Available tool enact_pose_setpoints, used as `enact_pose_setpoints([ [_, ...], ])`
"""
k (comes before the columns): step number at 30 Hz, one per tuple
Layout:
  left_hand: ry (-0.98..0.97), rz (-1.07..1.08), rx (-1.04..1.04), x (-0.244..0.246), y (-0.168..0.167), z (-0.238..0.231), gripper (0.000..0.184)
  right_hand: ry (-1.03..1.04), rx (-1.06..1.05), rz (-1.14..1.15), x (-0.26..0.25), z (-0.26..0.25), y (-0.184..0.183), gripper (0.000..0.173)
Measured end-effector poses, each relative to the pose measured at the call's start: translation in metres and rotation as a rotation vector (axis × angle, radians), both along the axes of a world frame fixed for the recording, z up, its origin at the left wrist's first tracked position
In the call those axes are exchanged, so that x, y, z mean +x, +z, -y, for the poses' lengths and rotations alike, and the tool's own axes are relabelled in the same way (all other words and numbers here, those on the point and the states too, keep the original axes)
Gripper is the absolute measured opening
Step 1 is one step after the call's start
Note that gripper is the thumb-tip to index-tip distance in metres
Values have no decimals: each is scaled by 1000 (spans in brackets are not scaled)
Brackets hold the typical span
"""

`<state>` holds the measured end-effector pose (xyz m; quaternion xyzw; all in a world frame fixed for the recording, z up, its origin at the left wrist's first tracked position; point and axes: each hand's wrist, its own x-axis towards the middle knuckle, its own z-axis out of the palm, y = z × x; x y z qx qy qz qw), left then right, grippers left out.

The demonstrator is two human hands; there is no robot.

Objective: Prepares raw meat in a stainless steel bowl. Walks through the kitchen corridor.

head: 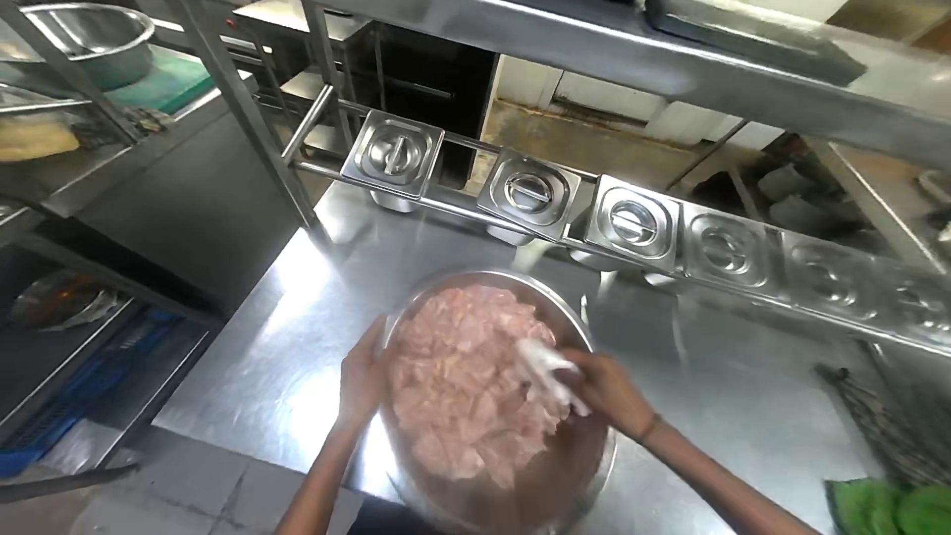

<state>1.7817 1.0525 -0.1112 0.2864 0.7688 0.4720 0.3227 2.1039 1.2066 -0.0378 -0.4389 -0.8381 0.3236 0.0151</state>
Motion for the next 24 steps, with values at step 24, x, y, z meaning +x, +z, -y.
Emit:
enact_pose_setpoints([
  [24,2,7,-24,0,1,-7,49,740,-4,47,-43,108,-82,20],
])
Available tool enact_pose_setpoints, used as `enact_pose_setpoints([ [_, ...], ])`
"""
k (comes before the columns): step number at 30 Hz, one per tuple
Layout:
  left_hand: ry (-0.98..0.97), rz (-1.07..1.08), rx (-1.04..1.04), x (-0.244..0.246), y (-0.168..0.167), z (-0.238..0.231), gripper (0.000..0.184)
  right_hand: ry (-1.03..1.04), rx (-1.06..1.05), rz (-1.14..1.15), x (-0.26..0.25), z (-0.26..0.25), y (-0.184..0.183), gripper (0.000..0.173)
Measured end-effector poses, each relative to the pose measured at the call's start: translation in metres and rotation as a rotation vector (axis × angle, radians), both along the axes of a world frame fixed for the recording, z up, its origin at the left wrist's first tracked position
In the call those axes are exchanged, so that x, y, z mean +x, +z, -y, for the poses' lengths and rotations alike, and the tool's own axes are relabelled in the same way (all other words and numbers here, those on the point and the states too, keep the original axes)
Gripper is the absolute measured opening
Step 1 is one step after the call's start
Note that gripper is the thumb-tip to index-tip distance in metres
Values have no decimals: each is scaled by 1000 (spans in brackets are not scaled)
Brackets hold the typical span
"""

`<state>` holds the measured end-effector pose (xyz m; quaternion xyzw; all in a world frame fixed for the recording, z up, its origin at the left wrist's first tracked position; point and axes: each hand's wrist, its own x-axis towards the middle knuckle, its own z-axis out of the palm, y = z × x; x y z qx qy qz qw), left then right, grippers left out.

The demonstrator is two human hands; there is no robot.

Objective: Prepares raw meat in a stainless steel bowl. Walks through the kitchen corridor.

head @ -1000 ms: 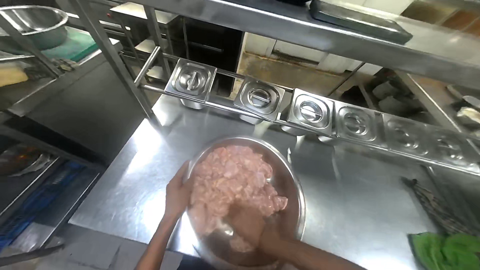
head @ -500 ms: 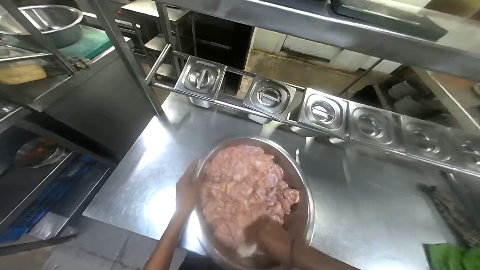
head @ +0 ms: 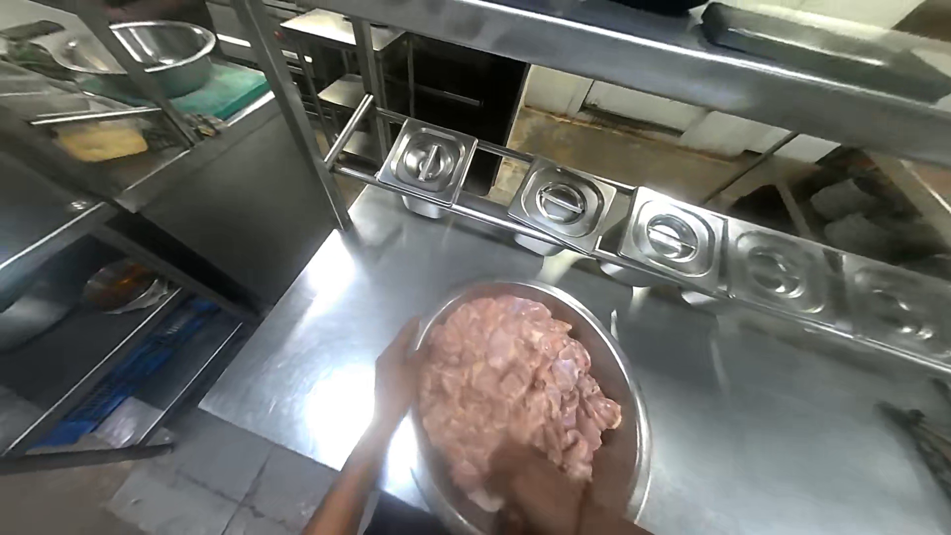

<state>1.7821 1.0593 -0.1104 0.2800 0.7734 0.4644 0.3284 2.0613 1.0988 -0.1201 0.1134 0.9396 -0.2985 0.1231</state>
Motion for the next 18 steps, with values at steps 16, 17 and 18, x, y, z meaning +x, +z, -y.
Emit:
enact_pose_setpoints([
  [16,26,112,47,5,2,4,48,-308,-26,-41,-101,-6,-1,23],
  [17,24,108,49,4,0,5,47,-191,-62,-83,-77,-5,-7,22],
  [18,23,96,47,5,-1,7,47,-109,-83,-88,-54,-6,-10,22],
])
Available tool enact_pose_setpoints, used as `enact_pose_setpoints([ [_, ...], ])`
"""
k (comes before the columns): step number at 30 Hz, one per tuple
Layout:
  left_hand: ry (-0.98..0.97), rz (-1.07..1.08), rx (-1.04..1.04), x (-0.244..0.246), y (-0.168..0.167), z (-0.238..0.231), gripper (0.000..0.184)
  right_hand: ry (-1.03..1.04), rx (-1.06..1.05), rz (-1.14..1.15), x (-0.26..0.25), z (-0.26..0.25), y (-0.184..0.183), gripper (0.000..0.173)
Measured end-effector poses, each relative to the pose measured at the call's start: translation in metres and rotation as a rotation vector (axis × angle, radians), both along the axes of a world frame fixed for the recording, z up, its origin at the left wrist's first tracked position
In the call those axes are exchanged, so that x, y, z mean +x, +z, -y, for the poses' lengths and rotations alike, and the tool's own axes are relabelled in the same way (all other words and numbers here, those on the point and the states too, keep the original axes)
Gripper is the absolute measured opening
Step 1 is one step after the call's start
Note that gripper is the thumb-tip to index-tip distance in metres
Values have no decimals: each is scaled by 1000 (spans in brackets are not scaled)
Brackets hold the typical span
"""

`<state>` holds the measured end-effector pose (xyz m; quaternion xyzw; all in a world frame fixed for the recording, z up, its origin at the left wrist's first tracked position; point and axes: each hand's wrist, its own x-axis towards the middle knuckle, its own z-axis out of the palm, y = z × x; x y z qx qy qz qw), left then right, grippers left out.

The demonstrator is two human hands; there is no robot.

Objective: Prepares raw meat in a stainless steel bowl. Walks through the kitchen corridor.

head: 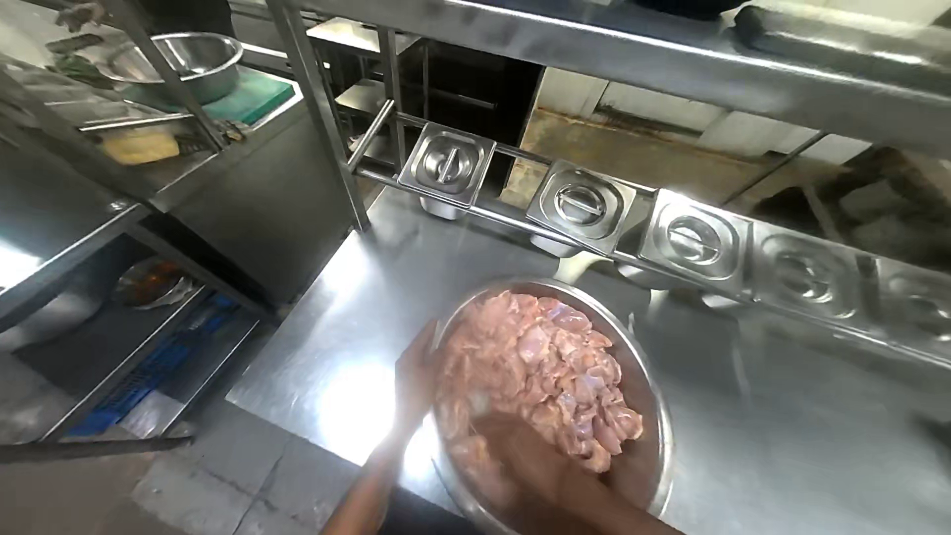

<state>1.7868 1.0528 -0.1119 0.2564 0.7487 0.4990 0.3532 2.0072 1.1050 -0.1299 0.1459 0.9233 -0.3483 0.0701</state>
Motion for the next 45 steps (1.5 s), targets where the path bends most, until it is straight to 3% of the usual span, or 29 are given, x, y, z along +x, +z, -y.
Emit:
enact_pose_setpoints([
  [3,3,-41,-19,1,2,-2,45,-40,131,113,19,-15,7,37],
  [6,10,-46,-35,3,4,-1,47,-287,217,303,-37,-27,15,42],
  [10,14,-32,-35,2,3,-1,48,-535,92,359,-109,-31,13,36],
  [12,6,-31,-27,2,1,2,46,-457,46,266,-101,-22,7,38],
  [16,12,-29,18,5,-1,5,44,-21,62,152,-42,-19,4,51],
  [19,4,-10,33,7,2,5,47,-179,174,318,-50,-30,12,44],
  [23,1,-22,7,7,4,4,48,-430,137,388,-98,-34,13,41],
  [25,-2,-46,-2,6,6,4,48,-334,59,297,-89,-27,10,46],
  [27,-19,-81,2,5,5,2,49,-109,-60,236,-61,-25,18,49],
  [30,-12,-102,13,6,4,4,47,81,-221,143,-16,-36,45,42],
  [32,1,-83,26,7,3,4,46,-109,-165,-3,14,-63,78,36],
  [34,16,-64,29,8,2,4,46,-393,108,-126,36,-103,99,35],
  [35,25,-59,31,8,2,4,45,-516,272,-119,45,-123,95,34],
  [37,46,-52,34,10,4,4,44,-690,405,141,51,-140,69,35],
  [40,59,-56,37,12,6,1,44,-715,263,317,24,-94,34,47],
  [43,65,-54,56,12,1,4,45,-468,-81,324,7,-68,54,32],
  [45,56,-68,60,11,0,4,46,-323,-137,263,6,-80,72,29],
])
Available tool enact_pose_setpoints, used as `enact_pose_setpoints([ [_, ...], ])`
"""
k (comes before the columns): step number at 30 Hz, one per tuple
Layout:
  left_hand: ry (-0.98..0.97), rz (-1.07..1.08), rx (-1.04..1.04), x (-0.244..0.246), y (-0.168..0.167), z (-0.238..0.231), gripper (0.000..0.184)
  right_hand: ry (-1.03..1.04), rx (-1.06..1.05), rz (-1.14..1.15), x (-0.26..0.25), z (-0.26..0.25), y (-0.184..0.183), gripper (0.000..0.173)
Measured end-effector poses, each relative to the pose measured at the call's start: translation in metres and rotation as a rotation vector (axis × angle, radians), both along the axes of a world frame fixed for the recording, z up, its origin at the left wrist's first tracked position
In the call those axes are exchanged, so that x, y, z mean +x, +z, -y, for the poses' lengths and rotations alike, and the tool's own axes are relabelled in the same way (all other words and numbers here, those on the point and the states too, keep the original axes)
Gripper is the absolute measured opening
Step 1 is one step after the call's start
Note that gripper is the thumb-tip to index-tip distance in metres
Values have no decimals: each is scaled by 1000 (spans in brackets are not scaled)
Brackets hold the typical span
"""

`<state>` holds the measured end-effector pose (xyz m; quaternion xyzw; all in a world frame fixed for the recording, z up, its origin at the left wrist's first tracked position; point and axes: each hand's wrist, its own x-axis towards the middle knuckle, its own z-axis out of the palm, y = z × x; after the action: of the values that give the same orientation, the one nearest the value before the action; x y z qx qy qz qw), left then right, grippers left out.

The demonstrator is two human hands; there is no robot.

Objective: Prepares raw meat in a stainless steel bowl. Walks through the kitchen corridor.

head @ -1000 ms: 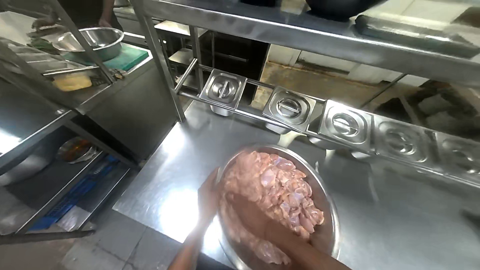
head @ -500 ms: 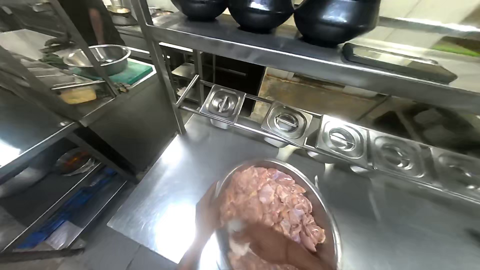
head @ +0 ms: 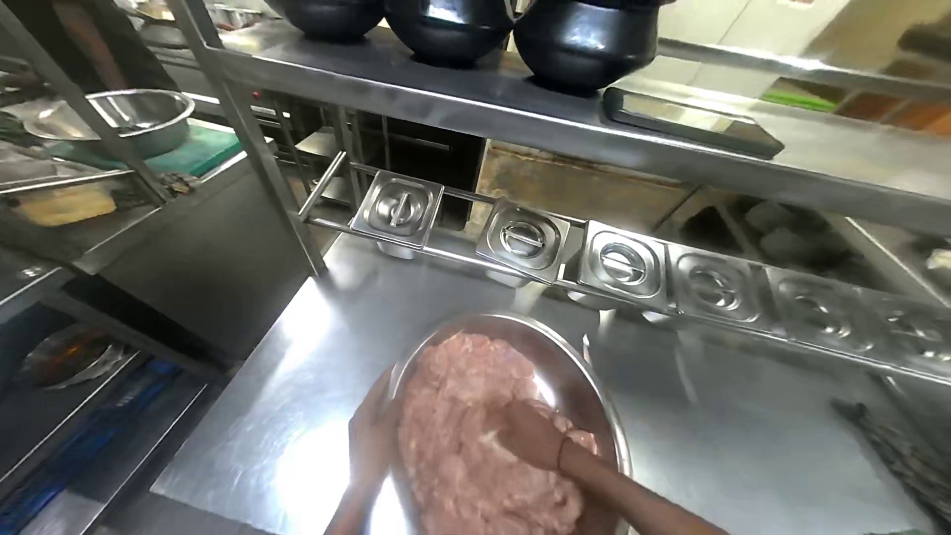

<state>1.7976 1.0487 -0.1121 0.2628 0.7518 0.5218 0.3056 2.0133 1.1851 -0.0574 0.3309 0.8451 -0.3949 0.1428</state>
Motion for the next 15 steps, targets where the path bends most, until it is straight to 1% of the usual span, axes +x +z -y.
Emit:
enact_pose_setpoints([
  [1,-7,-7,-5,-1,0,0,46,-5,87,-17,-2,-8,12,29],
  [2,-8,-14,-6,-2,1,-1,46,-29,216,-23,-5,-19,24,29],
  [3,-6,-17,-5,-2,1,-2,45,-49,355,-19,-7,-33,29,30],
  [4,-2,-15,-2,-1,0,0,45,-39,476,-11,-4,-49,20,31],
  [5,3,-13,4,0,-1,2,45,5,559,12,6,-65,0,33],
  [6,9,-11,14,1,-1,3,45,57,594,69,21,-75,-23,36],
  [7,17,-3,30,3,0,3,45,83,575,156,37,-76,-40,40],
  [8,25,3,47,3,2,2,45,67,536,240,50,-66,-50,44],
  [9,34,12,64,4,4,0,45,13,490,317,57,-49,-52,48],
  [11,68,31,63,10,6,0,45,-121,357,443,63,-12,-44,51],
  [13,85,21,41,9,7,-1,45,-179,139,433,60,17,-31,59],
  [14,78,16,36,7,7,-3,45,-148,39,371,58,27,-28,60],
  [15,69,11,34,6,6,-5,44,-89,-41,276,56,33,-29,55],
])
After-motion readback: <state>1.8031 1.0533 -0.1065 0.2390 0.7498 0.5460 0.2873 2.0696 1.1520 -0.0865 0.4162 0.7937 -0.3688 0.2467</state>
